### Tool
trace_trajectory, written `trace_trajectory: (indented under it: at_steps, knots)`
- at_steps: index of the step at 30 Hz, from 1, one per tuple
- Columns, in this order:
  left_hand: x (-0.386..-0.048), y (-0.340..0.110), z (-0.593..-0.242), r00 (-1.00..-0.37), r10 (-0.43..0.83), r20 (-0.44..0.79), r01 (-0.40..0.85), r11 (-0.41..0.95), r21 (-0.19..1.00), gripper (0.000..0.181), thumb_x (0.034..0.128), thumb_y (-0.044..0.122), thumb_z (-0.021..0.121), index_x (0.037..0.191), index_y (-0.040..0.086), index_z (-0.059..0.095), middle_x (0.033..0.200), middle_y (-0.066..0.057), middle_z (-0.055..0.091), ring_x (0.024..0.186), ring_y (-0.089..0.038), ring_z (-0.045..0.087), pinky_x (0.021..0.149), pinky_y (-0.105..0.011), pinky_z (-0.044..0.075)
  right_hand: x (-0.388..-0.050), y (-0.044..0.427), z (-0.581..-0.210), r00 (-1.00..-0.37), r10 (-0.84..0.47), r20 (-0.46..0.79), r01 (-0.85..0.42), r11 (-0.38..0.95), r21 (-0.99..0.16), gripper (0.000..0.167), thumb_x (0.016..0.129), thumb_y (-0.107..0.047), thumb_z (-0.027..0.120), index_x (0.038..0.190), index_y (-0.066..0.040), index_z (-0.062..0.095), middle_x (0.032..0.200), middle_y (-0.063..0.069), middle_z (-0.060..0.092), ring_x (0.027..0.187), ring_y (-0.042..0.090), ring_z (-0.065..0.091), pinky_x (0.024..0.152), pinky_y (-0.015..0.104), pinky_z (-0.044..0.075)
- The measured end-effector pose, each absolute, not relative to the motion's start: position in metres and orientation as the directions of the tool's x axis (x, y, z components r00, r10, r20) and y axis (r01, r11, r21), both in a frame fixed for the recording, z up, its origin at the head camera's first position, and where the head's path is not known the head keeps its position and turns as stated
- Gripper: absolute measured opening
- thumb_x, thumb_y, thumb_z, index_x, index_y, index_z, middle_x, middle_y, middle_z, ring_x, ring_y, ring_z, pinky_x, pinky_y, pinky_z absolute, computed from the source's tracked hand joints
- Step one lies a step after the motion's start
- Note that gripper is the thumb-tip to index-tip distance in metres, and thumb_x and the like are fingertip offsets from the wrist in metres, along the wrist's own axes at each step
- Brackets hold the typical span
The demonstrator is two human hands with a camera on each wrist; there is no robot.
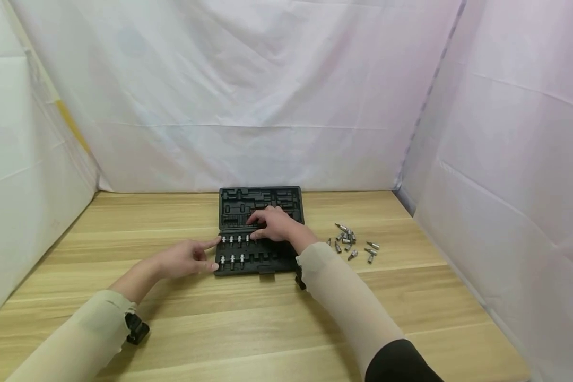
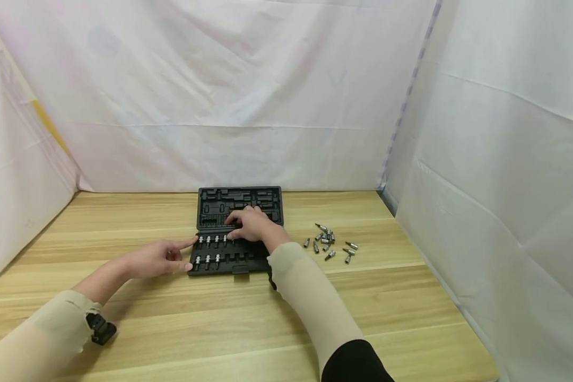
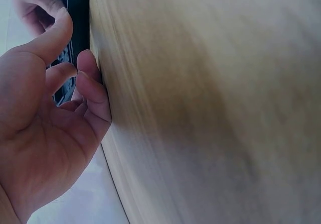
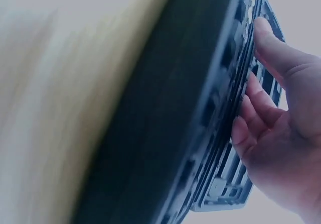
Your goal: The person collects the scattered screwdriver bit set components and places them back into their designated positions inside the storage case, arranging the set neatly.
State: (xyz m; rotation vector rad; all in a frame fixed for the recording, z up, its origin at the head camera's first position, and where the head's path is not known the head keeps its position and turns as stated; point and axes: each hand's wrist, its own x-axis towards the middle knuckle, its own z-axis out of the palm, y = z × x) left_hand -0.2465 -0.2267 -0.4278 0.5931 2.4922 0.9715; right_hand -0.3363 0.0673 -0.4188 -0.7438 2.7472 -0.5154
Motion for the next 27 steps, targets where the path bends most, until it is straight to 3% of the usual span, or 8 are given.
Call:
trace_trajectory:
  at_steps: [5,11,19,27]
  knots:
    - [-0.247,-0.225,-0.428,-0.831,0.519,-0.2,0.246,0.666,0.704,0.085,0.1022,0.034,0.079,0.171,0.01,0.036,0.088,-0.006,0.063,0.076,-0.018,0.05,0.064,-0.029,0.046,-0.334,0.086,-0.414,-0.826,-0.554,-0.098,-0.449,0.754,-0.479,0.041,0.11,-0.036,0.07,0.148,-0.021,0.067,0.146,0.01,0.064,0.137,0.028,0.057,0.119,0.051,0.047]
    - [-0.248,-0.224,-0.431,-0.83,0.521,-0.196,0.245,0.658,0.712,0.086,0.1023,0.034,0.079,0.172,0.01,0.035,0.089,-0.007,0.063,0.075,-0.017,0.049,0.064,-0.028,0.046,-0.334,0.124,-0.406,-0.835,-0.55,-0.033,-0.439,0.7,-0.563,0.037,0.111,-0.033,0.069,0.143,-0.015,0.07,0.134,0.006,0.073,0.12,0.023,0.069,0.105,0.045,0.058]
    - [-0.25,-0.225,-0.43,-0.83,0.523,-0.195,0.244,0.653,0.717,0.086,0.1024,0.032,0.079,0.172,0.009,0.034,0.091,-0.008,0.064,0.078,-0.018,0.051,0.065,-0.028,0.047,-0.331,0.194,-0.397,-0.892,-0.452,-0.025,-0.346,0.715,-0.607,0.038,0.111,-0.035,0.067,0.143,-0.014,0.072,0.138,0.008,0.072,0.128,0.03,0.064,0.112,0.057,0.051]
    - [-0.251,-0.224,-0.431,-0.828,0.522,-0.203,0.244,0.662,0.709,0.086,0.1027,0.035,0.079,0.172,0.011,0.034,0.092,-0.007,0.065,0.078,-0.017,0.051,0.066,-0.028,0.048,-0.322,0.255,-0.399,-0.918,-0.396,-0.011,-0.313,0.744,-0.59,0.037,0.111,-0.034,0.068,0.142,-0.013,0.073,0.137,0.01,0.073,0.127,0.032,0.064,0.112,0.059,0.05]
